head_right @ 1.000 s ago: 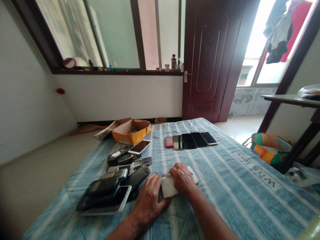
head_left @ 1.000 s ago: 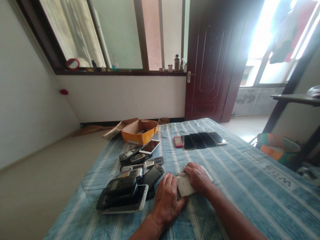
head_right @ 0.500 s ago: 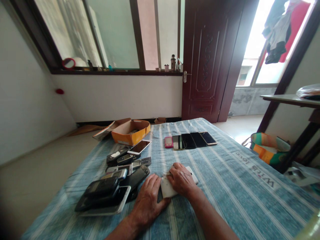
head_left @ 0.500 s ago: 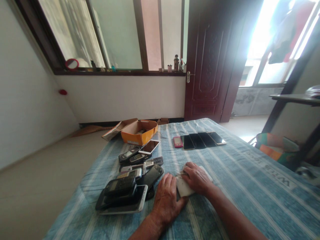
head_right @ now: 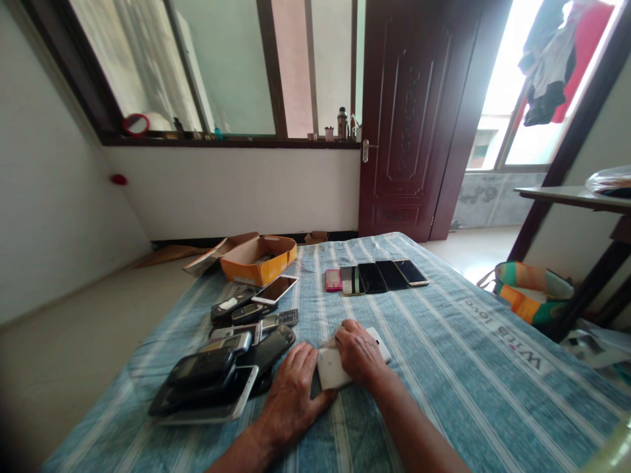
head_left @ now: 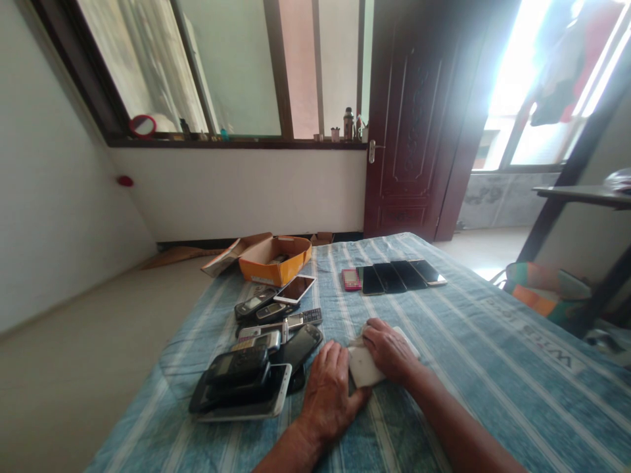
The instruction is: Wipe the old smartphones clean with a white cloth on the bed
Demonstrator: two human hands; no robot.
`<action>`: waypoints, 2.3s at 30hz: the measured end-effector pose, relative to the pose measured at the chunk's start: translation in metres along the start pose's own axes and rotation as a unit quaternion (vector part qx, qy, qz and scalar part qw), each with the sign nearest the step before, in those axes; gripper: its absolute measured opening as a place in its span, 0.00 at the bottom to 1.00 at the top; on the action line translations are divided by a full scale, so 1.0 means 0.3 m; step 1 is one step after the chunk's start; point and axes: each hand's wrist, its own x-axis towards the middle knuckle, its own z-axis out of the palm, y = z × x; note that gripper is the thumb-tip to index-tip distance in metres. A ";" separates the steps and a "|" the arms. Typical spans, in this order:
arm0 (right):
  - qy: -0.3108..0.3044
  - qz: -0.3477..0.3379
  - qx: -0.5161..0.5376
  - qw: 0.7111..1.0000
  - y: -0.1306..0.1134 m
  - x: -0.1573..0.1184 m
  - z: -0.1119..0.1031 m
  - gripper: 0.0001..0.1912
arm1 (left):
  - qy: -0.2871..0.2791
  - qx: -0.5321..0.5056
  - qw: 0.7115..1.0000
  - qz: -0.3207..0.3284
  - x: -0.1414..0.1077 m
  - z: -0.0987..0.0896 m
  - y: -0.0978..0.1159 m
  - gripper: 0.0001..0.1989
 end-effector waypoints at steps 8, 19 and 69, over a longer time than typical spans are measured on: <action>0.010 0.002 0.003 1.000 0.020 0.003 0.009 0.12 | 0.001 -0.013 1.000 -0.008 -0.002 0.003 -0.002 0.25; 0.111 -0.073 0.129 0.983 0.010 0.004 0.012 0.14 | 0.037 -0.005 0.999 0.022 -0.004 0.014 -0.029 0.31; -0.029 0.157 0.672 0.723 -0.192 -0.019 -0.027 0.32 | 0.225 -0.036 0.973 0.044 0.033 -0.023 -0.034 0.16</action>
